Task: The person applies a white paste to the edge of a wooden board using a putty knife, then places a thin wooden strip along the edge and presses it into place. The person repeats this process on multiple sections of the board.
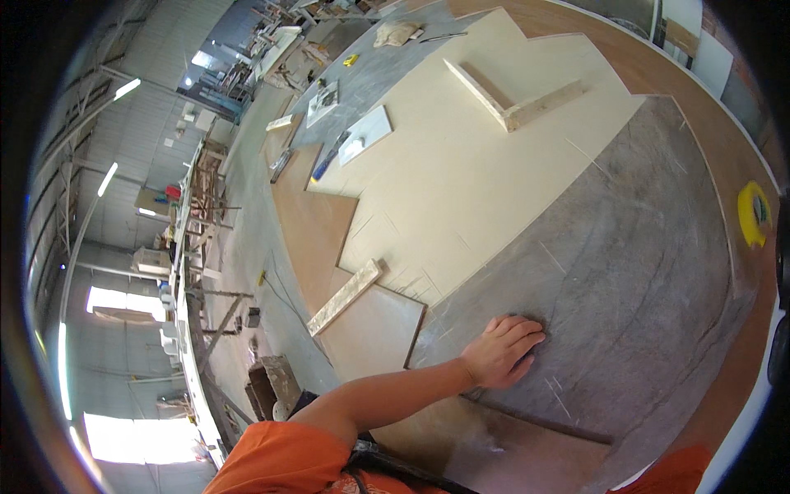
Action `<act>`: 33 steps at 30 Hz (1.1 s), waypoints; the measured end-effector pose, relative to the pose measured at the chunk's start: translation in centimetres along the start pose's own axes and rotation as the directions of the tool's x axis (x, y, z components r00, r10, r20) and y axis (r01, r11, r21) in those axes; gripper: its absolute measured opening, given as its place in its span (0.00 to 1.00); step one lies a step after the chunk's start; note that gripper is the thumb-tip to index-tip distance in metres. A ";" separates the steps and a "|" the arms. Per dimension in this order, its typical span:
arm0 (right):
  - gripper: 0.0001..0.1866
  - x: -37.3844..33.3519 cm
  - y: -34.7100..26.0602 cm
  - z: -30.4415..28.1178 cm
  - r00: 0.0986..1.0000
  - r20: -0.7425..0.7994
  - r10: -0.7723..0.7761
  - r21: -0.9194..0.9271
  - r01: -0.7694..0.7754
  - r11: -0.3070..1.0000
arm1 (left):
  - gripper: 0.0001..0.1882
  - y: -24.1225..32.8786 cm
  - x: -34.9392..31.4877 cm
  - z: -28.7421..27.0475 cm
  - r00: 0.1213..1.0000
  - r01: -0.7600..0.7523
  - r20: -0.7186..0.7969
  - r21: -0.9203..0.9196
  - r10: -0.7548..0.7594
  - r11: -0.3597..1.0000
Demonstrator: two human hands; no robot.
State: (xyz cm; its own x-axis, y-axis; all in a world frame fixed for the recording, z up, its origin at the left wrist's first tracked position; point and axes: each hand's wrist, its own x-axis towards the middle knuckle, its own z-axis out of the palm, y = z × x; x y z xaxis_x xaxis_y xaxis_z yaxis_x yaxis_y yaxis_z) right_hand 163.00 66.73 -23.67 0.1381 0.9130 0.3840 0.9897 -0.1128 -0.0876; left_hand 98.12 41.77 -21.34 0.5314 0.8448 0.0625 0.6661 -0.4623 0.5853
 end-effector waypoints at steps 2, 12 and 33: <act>0.26 -2.2 0.1 -1.1 1.000 0.012 -0.029 0.015 0.028 0.999 | 0.23 0.2 0.0 0.2 1.000 -0.007 -0.017 -0.024 0.007 1.000; 0.22 -21.8 -28.6 -24.9 0.769 0.637 -0.053 0.765 -0.639 -0.081 | 0.17 -0.9 1.1 -0.1 0.975 -0.108 -0.182 0.098 0.124 0.989; 0.15 -37.4 -85.5 -44.1 0.071 0.603 -0.795 0.636 -0.645 0.425 | 0.07 -6.2 -40.3 -48.2 0.946 0.034 0.260 -0.673 0.194 0.739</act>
State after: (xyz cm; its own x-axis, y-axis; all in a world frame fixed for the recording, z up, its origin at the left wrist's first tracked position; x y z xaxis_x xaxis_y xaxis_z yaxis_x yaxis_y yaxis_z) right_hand 74.84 24.93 10.02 -0.7988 0.3910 -0.4571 0.3079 -0.3870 -0.8691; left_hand 47.37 23.55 11.48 0.7678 0.6395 -0.0380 0.1582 -0.1317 0.9786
